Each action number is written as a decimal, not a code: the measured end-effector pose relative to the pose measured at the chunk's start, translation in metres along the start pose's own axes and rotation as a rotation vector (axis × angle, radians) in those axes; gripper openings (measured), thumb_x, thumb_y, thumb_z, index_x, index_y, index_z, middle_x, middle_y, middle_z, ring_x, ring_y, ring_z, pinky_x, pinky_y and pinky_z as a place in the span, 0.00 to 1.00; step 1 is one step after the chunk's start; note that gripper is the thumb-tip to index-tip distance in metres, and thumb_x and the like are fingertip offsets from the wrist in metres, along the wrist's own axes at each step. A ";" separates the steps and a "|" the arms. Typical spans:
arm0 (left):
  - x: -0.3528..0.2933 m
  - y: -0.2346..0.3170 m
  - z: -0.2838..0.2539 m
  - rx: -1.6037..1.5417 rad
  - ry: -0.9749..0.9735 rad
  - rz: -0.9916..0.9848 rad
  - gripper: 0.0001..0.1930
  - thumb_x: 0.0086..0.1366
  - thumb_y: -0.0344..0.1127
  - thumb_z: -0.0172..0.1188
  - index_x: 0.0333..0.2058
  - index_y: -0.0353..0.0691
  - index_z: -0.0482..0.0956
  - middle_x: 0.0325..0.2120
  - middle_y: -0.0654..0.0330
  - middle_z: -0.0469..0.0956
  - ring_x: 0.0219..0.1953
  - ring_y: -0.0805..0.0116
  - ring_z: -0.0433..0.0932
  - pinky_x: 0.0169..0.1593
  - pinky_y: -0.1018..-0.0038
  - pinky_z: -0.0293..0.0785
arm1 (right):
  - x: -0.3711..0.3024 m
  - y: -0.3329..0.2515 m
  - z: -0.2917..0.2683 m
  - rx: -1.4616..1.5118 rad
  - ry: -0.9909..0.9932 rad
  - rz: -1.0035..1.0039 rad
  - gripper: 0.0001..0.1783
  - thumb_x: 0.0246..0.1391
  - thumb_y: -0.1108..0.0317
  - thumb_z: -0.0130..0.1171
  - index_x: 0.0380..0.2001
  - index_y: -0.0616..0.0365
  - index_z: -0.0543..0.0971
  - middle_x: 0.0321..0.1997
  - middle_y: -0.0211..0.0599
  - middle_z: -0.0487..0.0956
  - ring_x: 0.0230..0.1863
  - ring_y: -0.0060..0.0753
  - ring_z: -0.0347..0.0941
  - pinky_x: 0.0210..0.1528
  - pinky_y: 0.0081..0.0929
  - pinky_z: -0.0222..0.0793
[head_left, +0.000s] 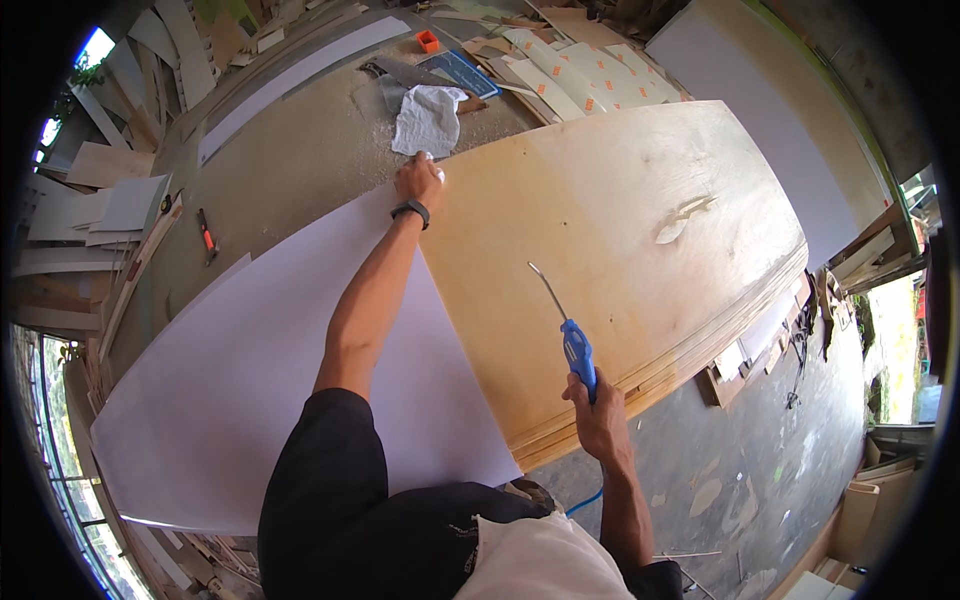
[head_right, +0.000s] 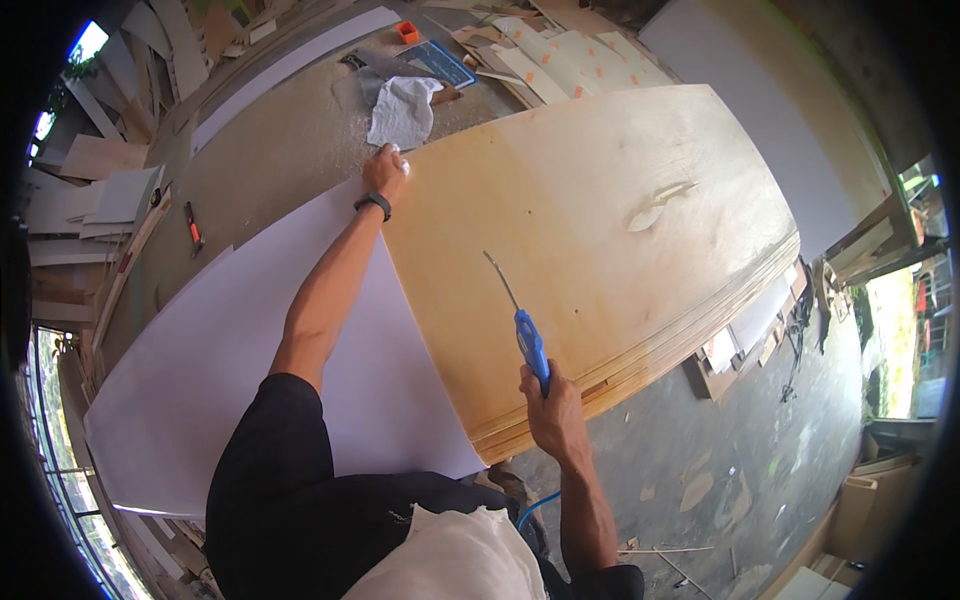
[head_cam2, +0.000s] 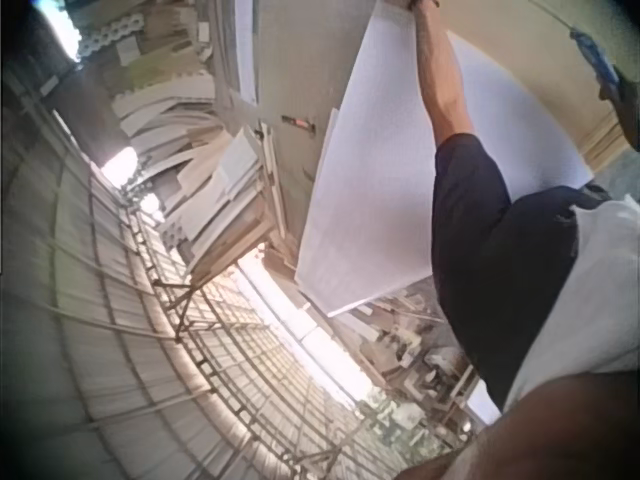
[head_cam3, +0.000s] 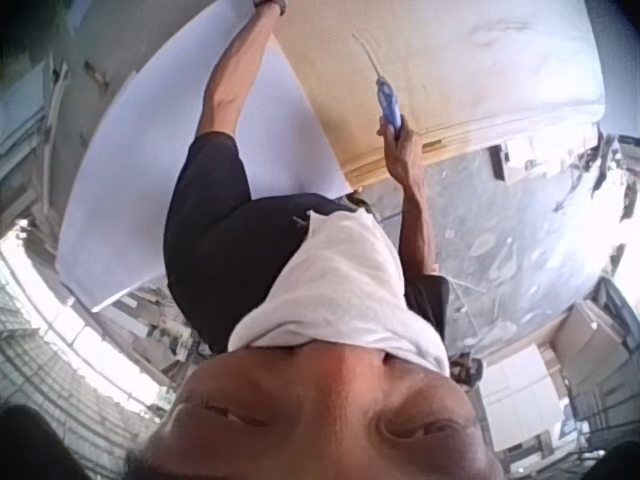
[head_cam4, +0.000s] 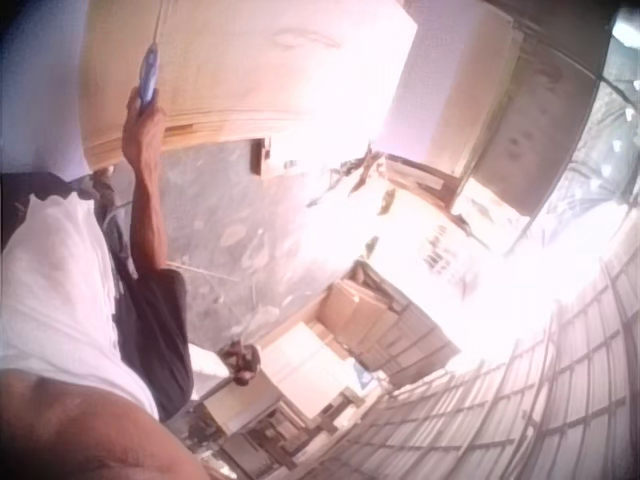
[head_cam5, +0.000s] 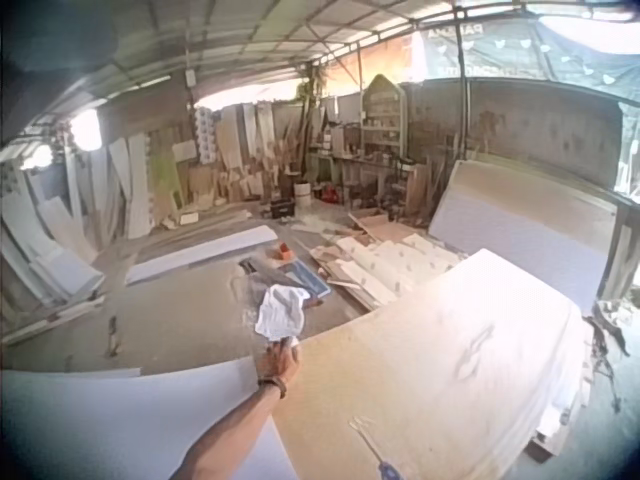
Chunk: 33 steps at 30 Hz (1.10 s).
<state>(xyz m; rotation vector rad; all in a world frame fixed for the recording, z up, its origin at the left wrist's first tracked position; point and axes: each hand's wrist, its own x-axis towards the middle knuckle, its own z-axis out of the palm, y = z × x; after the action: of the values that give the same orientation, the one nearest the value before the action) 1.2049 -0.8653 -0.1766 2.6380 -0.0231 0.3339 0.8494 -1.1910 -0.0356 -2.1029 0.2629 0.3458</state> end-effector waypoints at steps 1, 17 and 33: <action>0.014 0.022 0.009 -0.087 -0.059 -0.145 0.20 0.68 0.33 0.56 0.58 0.38 0.76 0.60 0.48 0.75 0.66 0.46 0.68 0.72 0.45 0.52 | 0.004 -0.003 0.003 -0.004 -0.007 -0.007 0.17 0.68 0.60 0.56 0.41 0.68 0.78 0.29 0.51 0.83 0.31 0.45 0.81 0.37 0.40 0.73; 0.011 0.033 0.015 0.224 -0.100 0.192 0.27 0.70 0.43 0.57 0.62 0.35 0.70 0.61 0.50 0.75 0.69 0.34 0.61 0.69 0.30 0.47 | 0.006 0.003 -0.007 0.056 0.186 0.196 0.18 0.67 0.57 0.55 0.36 0.64 0.81 0.26 0.36 0.81 0.27 0.26 0.72 0.34 0.31 0.68; -0.152 -0.051 -0.135 0.030 0.323 -0.097 0.27 0.58 0.23 0.63 0.57 0.31 0.69 0.67 0.40 0.63 0.72 0.36 0.55 0.71 0.34 0.48 | 0.083 -0.131 0.049 -0.324 -0.307 -0.392 0.19 0.71 0.57 0.53 0.38 0.67 0.75 0.26 0.52 0.81 0.24 0.48 0.78 0.29 0.43 0.70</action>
<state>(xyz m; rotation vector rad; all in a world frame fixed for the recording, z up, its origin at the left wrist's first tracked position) 1.0304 -0.7636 -0.1207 2.5718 0.2160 0.7255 0.9620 -1.0852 0.0141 -2.3145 -0.4069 0.4911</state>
